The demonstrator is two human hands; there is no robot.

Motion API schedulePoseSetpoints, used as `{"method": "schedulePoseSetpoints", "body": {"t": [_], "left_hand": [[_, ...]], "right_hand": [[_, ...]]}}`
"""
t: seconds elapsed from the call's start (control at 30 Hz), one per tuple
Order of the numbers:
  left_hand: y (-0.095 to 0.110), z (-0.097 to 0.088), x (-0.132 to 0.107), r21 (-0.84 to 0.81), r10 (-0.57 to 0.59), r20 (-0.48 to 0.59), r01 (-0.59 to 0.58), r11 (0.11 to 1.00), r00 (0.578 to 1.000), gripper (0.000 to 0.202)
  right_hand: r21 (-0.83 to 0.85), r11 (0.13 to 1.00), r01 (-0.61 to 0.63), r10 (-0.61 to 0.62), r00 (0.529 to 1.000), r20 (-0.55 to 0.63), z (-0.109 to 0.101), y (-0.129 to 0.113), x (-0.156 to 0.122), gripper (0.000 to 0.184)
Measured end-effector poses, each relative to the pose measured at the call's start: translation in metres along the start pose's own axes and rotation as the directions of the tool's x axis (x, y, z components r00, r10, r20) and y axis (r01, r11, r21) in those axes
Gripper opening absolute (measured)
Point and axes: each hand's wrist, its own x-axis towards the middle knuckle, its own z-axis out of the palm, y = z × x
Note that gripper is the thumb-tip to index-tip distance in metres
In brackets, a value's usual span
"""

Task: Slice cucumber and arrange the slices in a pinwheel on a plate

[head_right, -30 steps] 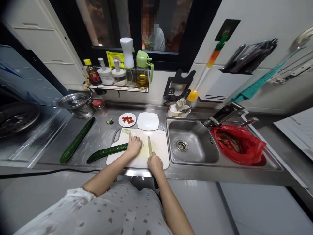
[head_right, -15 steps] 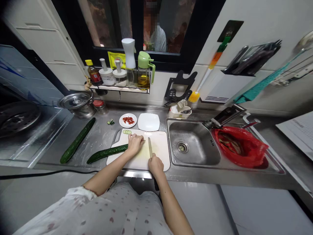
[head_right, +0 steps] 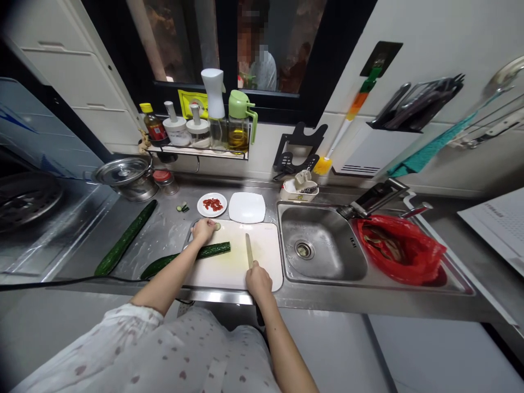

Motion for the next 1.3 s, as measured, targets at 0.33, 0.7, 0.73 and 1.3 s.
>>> {"method": "schedulePoseSetpoints", "body": {"t": [0.33,0.7,0.73,1.3], "left_hand": [[-0.005,0.007,0.011,0.142,0.098,-0.027,-0.093,0.986,0.995,0.015],[-0.016,0.004,-0.002,0.262,0.255,0.015,-0.250,0.932,0.967,0.024],[-0.016,0.004,-0.003,0.273,0.266,0.013,-0.259,0.926,0.964,0.025],[-0.017,0.007,-0.003,0.248,0.289,0.012,-0.283,0.927,0.957,0.028]], "right_hand": [[-0.002,1.000,-0.010,0.010,1.000,0.013,0.000,0.000,0.000,0.032],[0.013,1.000,0.006,-0.006,1.000,-0.001,0.003,0.002,0.002,0.032],[0.011,1.000,0.007,-0.007,1.000,0.000,0.003,0.002,0.002,0.032],[0.004,1.000,-0.009,0.008,1.000,0.019,0.001,0.001,0.001,0.032]]}}
